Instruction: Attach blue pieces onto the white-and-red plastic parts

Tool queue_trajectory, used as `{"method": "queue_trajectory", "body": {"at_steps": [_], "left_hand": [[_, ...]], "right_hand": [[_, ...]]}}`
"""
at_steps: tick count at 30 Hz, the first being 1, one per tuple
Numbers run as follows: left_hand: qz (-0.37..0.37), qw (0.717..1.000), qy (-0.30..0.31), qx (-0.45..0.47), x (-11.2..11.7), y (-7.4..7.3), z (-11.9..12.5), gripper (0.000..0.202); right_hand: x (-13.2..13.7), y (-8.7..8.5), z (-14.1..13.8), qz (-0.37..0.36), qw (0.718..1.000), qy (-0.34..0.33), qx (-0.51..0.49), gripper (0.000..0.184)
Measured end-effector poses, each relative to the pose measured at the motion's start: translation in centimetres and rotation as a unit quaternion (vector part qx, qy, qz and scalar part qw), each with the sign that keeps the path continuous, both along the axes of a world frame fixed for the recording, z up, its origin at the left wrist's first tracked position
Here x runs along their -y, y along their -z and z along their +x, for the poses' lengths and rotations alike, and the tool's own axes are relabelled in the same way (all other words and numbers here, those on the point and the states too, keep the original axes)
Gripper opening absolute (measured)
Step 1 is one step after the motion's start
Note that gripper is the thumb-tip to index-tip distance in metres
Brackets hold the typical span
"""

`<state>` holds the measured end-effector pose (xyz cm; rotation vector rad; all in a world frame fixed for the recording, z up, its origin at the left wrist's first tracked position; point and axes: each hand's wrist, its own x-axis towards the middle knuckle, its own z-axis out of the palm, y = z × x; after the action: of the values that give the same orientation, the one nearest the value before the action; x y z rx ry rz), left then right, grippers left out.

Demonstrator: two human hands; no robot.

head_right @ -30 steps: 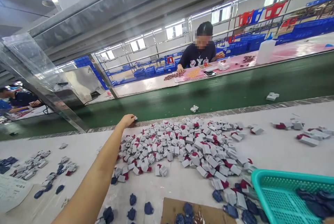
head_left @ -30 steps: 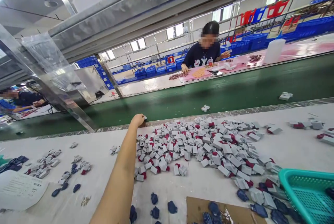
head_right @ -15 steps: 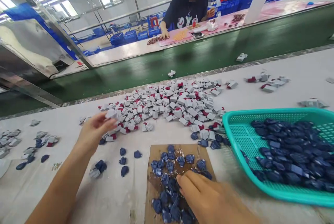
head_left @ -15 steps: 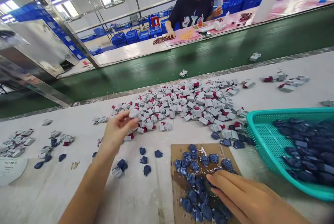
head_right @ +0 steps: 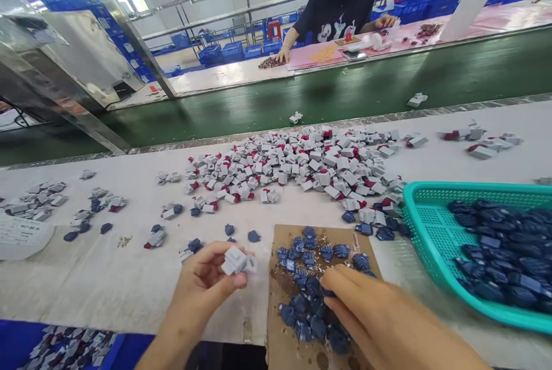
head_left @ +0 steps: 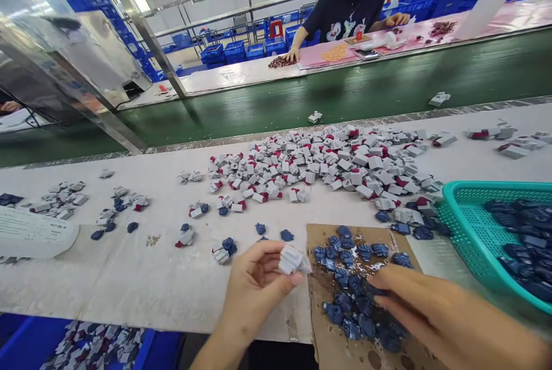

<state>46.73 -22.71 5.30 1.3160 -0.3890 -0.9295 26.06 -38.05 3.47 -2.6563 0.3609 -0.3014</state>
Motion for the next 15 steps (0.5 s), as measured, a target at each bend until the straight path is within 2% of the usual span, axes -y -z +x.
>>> {"method": "queue_trajectory", "body": {"at_steps": [3,5,7,9,13,15], "left_hand": [[-0.029,0.993,-0.005,-0.117,0.6,1.2,-2.5,0.029],[-0.033,0.987,0.018,-0.154,0.9,1.2,-3.6,0.029],[-0.044,0.982,0.054,-0.174,1.0,1.0,-4.3,0.029],[-0.052,0.979,0.069,-0.186,1.0,0.6,-4.7,0.03],[-0.035,0.982,0.049,-0.18,0.9,0.0,-4.9,0.03],[-0.034,0.982,0.059,-0.174,0.9,0.0,-4.9,0.031]], "right_hand": [[-0.6,-1.7,-0.2,0.085,0.994,0.049,0.048,0.012],[-1.3,-2.6,-0.2,0.129,0.983,0.094,0.095,0.015],[-2.0,-3.3,0.0,0.156,0.974,0.107,0.127,0.017],[-2.3,-3.5,0.3,0.168,0.971,0.107,0.129,0.016],[-2.3,-3.2,0.7,0.192,0.97,0.101,0.107,0.014],[-2.3,-3.1,0.7,0.207,0.968,0.102,0.098,0.016]]}}
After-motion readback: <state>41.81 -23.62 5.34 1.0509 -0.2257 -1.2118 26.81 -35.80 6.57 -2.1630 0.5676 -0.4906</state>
